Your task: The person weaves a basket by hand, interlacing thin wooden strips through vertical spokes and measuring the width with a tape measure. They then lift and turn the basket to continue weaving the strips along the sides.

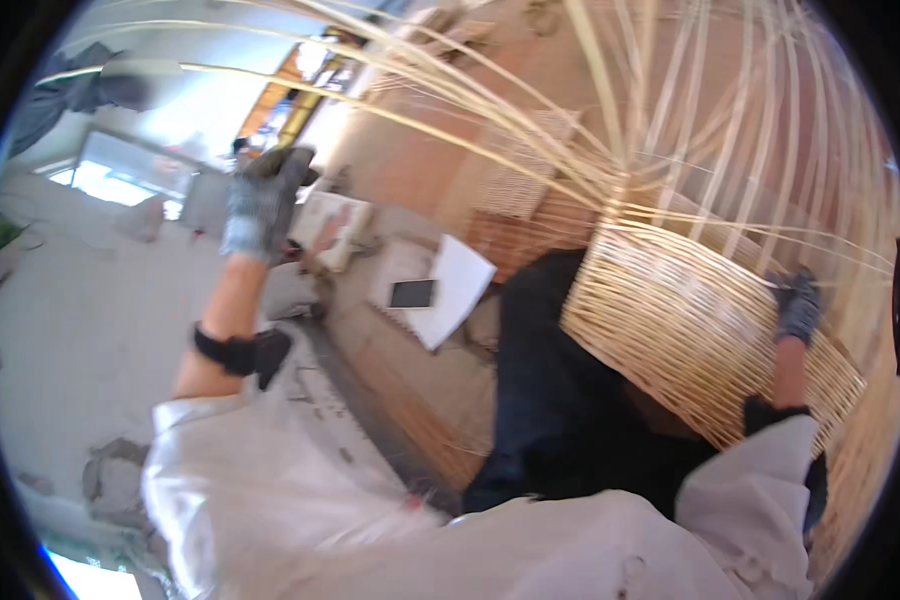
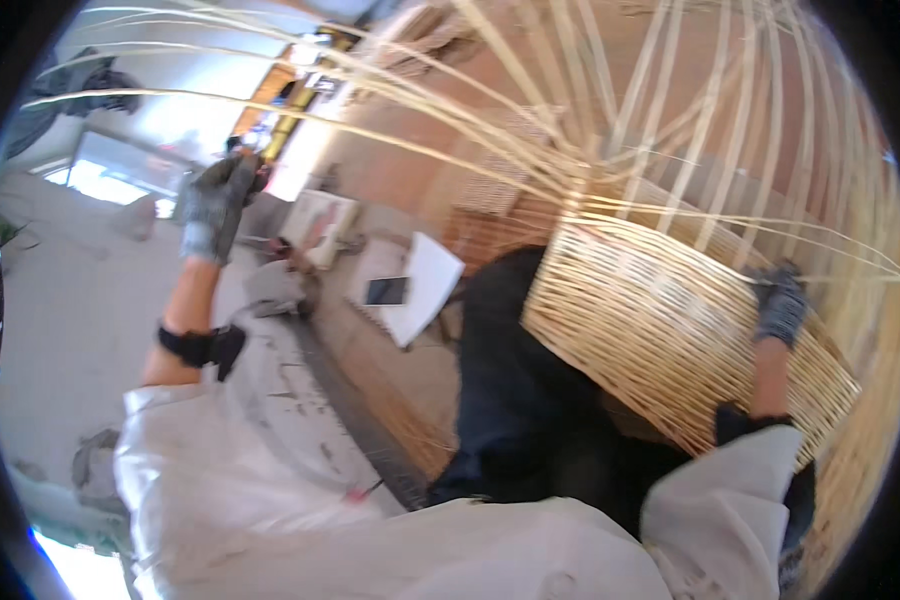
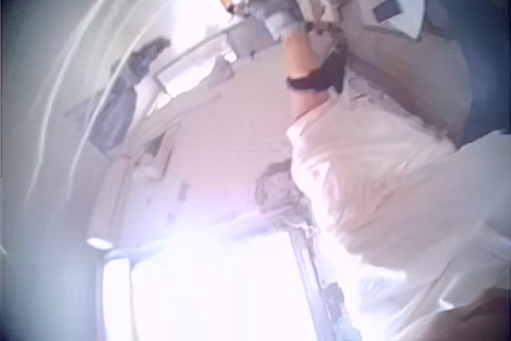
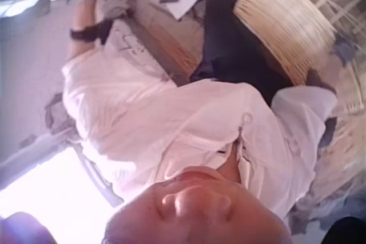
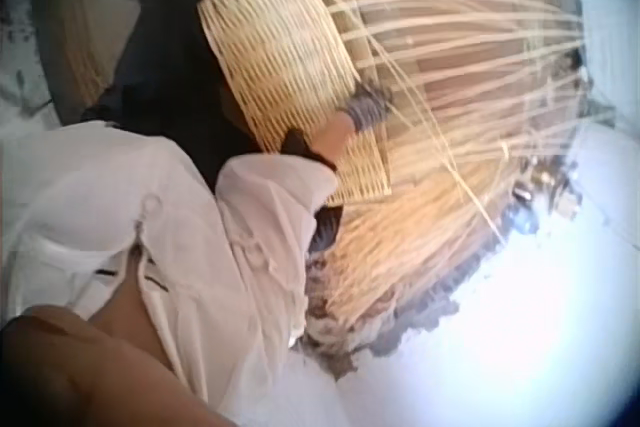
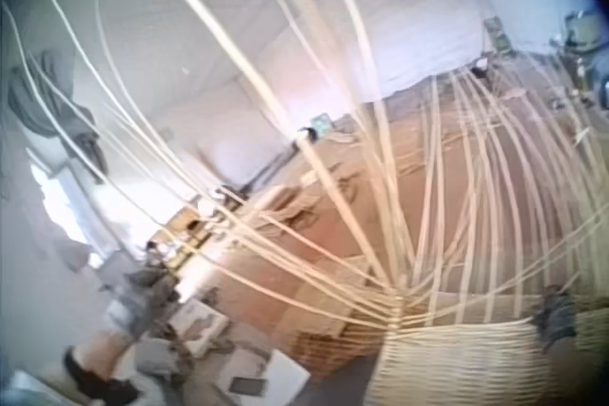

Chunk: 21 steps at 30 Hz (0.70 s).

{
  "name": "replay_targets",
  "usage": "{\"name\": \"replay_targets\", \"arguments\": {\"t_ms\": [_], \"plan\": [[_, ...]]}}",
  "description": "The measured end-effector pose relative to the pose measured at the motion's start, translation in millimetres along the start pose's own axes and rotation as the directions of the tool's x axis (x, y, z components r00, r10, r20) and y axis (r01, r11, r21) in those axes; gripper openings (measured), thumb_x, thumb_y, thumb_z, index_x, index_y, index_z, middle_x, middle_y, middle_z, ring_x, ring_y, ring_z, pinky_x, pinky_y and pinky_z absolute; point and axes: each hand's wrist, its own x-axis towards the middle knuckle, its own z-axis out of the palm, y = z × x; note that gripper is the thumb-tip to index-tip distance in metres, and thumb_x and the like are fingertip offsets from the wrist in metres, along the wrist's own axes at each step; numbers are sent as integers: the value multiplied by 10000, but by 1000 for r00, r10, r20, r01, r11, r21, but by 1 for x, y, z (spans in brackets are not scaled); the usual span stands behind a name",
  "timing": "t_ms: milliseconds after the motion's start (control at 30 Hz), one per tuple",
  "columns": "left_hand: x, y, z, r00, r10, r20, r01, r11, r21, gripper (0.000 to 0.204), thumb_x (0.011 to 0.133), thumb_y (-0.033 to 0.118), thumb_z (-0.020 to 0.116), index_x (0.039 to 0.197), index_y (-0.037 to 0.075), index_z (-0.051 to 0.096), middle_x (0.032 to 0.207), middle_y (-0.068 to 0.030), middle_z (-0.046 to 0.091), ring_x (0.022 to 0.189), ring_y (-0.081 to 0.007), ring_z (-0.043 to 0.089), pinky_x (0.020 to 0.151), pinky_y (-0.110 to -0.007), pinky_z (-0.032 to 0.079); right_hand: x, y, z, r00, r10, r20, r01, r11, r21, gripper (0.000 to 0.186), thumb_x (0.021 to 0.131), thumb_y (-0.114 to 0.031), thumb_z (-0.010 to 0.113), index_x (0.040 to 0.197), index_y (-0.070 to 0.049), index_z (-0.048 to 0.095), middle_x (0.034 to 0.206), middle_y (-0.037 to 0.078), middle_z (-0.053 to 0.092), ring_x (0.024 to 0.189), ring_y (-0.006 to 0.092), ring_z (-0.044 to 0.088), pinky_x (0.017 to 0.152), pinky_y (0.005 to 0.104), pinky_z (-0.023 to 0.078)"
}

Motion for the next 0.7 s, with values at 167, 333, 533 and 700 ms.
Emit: {"name": "replay_targets", "arguments": {"t_ms": [167, 333, 533, 700], "plan": [[56, -11, -53, 988, -148, 47, 118, 517, -848, 173, 812, 195, 527, 897, 50, 572, 687, -24, 578, 597, -142, 531, 470, -223, 439, 10, 3, 0, 982, -48, 182, 32, 996, 88, 40, 799, -76, 523, 801, -36, 515, 591, 50, 454, 565, 218, 473, 744, 529, 444], [23, 47, -8, 998, 54, 45, -8, 718, -696, 216, 792, 148, 521, 977, 37, 536, 764, -13, 553, 657, -140, 505, 541, -227, 409, 46, 1, -61, 944, -271, 190, 329, 824, -461, 110, 791, -84, 539, 870, -22, 493, 658, 50, 456, 625, 220, 489, 751, 498, 464], [-87, 69, 86, 336, 205, 919, -708, 699, 103, 198, 763, 168, 507, 921, 82, 588, 884, -95, 588, 745, -233, 580, 699, -338, 463, -17, 14, 10, 975, -100, 197, 62, 980, 190, 42, 794, -31, 522, 836, -35, 521, 615, 65, 475, 546, 213, 465, 607, 429, 484], [-46, 73, 97, 610, 419, 673, -465, 876, -125, 200, 789, 166, 537, 925, 27, 585, 820, -107, 584, 758, -194, 591, 642, -280, 462, -1, 1, -13, 978, -93, 185, 70, 989, 130, 68, 803, -24, 504, 866, -10, 528, 685, 117, 530, 649, 257, 537, 676, 461, 507]]}}
